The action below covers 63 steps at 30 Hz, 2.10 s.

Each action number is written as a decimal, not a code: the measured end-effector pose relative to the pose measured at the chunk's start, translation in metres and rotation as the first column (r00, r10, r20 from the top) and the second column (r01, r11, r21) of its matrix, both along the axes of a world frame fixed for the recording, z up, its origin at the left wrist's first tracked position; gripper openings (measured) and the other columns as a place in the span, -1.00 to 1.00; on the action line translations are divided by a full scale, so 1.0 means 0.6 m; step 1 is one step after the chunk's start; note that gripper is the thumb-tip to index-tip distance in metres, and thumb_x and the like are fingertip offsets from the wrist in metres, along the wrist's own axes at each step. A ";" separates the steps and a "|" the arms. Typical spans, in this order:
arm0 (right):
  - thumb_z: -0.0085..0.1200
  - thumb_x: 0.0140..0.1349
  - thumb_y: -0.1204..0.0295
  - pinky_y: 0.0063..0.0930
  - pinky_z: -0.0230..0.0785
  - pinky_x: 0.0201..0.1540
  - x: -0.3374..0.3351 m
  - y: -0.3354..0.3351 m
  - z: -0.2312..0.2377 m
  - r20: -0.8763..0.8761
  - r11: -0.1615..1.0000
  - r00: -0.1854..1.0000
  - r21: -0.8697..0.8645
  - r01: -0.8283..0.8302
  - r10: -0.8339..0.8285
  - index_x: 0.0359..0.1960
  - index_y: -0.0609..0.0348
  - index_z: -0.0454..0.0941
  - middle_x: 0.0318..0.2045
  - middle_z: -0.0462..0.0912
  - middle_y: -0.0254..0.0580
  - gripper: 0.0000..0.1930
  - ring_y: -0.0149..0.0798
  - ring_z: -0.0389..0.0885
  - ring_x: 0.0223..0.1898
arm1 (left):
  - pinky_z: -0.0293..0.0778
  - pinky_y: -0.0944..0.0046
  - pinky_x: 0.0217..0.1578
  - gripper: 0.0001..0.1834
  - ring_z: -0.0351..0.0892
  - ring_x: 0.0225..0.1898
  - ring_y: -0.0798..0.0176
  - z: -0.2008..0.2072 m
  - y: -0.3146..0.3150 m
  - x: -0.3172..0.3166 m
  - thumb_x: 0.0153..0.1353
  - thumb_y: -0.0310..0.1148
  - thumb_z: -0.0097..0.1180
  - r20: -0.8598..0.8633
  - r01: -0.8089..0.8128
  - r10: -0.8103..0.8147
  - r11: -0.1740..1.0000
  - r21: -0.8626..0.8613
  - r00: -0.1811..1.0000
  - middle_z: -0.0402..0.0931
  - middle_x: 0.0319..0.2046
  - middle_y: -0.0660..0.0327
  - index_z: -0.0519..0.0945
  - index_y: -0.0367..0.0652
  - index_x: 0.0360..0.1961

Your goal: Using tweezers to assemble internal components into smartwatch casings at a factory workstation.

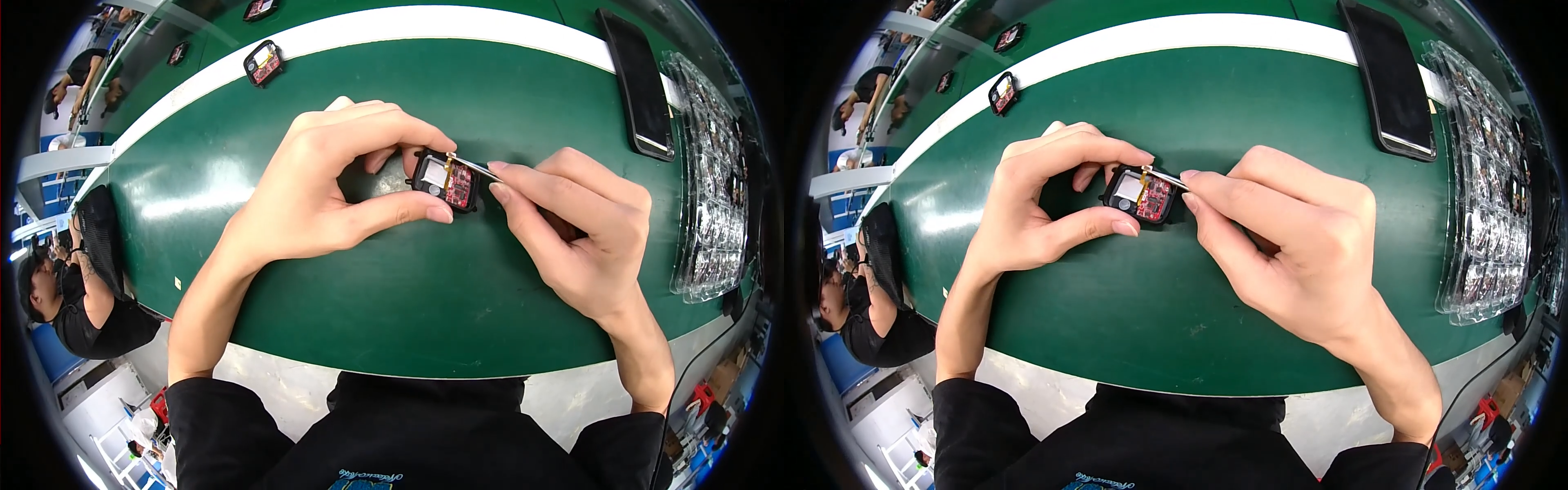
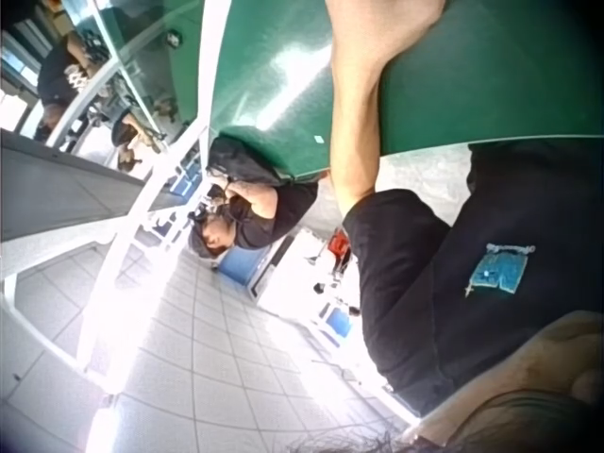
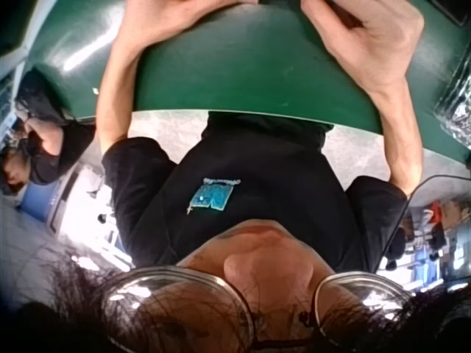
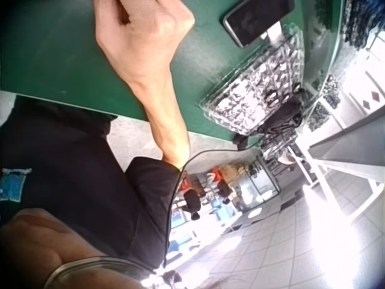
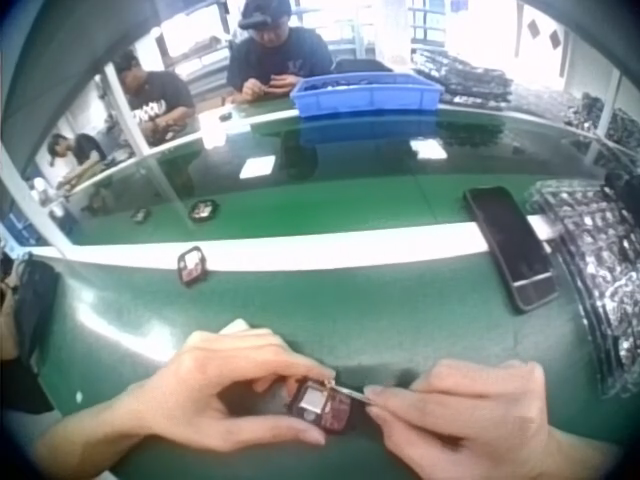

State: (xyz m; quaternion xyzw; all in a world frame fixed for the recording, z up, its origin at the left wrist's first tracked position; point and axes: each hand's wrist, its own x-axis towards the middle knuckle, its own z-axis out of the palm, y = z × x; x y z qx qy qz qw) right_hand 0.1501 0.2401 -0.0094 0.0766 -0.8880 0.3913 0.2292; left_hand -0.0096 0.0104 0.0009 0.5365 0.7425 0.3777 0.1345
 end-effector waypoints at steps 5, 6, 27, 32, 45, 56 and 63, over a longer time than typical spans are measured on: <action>0.48 0.19 0.72 -0.55 0.07 -0.53 0.000 0.013 0.008 0.114 0.986 0.993 -0.167 -0.019 0.038 -0.09 0.31 0.90 -0.50 0.63 -0.35 -0.75 -0.54 0.40 -0.58 | 0.34 0.26 -0.16 -0.38 0.41 -0.39 0.30 0.006 -0.005 -0.012 -0.02 -0.20 0.75 0.025 0.044 -0.044 0.999 -0.031 0.999 0.69 -0.33 0.29 0.85 -0.17 0.09; 0.48 0.19 0.71 -0.56 0.04 -0.53 0.000 0.014 0.008 0.113 0.986 0.992 -0.163 -0.029 0.047 -0.09 0.31 0.90 -0.50 0.62 -0.36 -0.75 -0.56 0.38 -0.59 | 0.34 0.26 -0.15 -0.38 0.41 -0.39 0.30 0.005 -0.005 -0.013 -0.02 -0.19 0.75 0.032 0.052 -0.051 0.998 -0.036 0.998 0.69 -0.33 0.29 0.85 -0.17 0.09; 0.51 0.13 0.71 -0.51 0.18 -0.59 -0.002 -0.004 -0.009 -0.138 0.986 0.990 0.166 0.019 0.004 -0.08 0.25 0.90 -0.49 0.64 -0.34 -0.70 -0.49 0.46 -0.63 | 0.31 0.25 -0.20 -0.41 0.41 -0.42 0.30 0.001 0.001 -0.002 -0.03 -0.20 0.74 -0.031 0.014 -0.015 1.000 -0.008 0.999 0.67 -0.37 0.28 0.86 -0.16 0.06; 0.48 0.20 0.71 -0.51 0.18 -0.52 0.006 -0.001 0.007 0.038 1.000 0.999 -0.012 0.000 0.001 -0.10 0.29 0.90 -0.52 0.63 -0.32 -0.77 -0.49 0.47 -0.58 | 0.35 0.26 -0.18 -0.38 0.40 -0.39 0.30 0.000 -0.002 -0.014 -0.05 -0.21 0.76 0.029 0.052 -0.052 0.999 -0.009 0.998 0.71 -0.33 0.29 0.87 -0.17 0.08; 0.45 0.26 0.65 -0.52 0.04 -0.49 0.004 0.004 0.021 0.222 0.979 0.974 -0.203 0.006 0.040 -0.11 0.31 0.91 -0.56 0.60 -0.34 -0.82 -0.56 0.38 -0.56 | 0.38 0.25 -0.14 -0.41 0.39 -0.34 0.29 -0.001 -0.006 -0.024 -0.01 -0.24 0.74 0.108 0.131 -0.132 0.991 0.015 0.985 0.81 -0.18 0.28 0.88 -0.16 0.09; 0.45 0.27 0.64 -0.51 0.01 -0.51 0.005 0.005 0.021 0.248 0.983 0.968 -0.186 0.009 0.038 -0.12 0.31 0.91 -0.57 0.59 -0.35 -0.84 -0.56 0.36 -0.58 | 0.38 0.26 -0.14 -0.42 0.38 -0.33 0.30 -0.001 -0.004 -0.016 -0.01 -0.24 0.74 0.073 0.103 -0.103 0.995 -0.006 0.992 0.78 -0.20 0.31 0.88 -0.11 0.09; 0.45 0.27 0.65 -0.51 0.00 -0.51 0.001 0.008 0.022 0.243 0.987 0.969 -0.158 -0.011 0.050 -0.14 0.30 0.91 -0.57 0.59 -0.35 -0.85 -0.57 0.35 -0.59 | 0.36 0.27 -0.16 -0.41 0.38 -0.33 0.30 0.003 -0.002 -0.015 -0.01 -0.22 0.75 0.044 0.100 -0.098 0.994 -0.040 0.994 0.77 -0.20 0.31 0.88 -0.10 0.09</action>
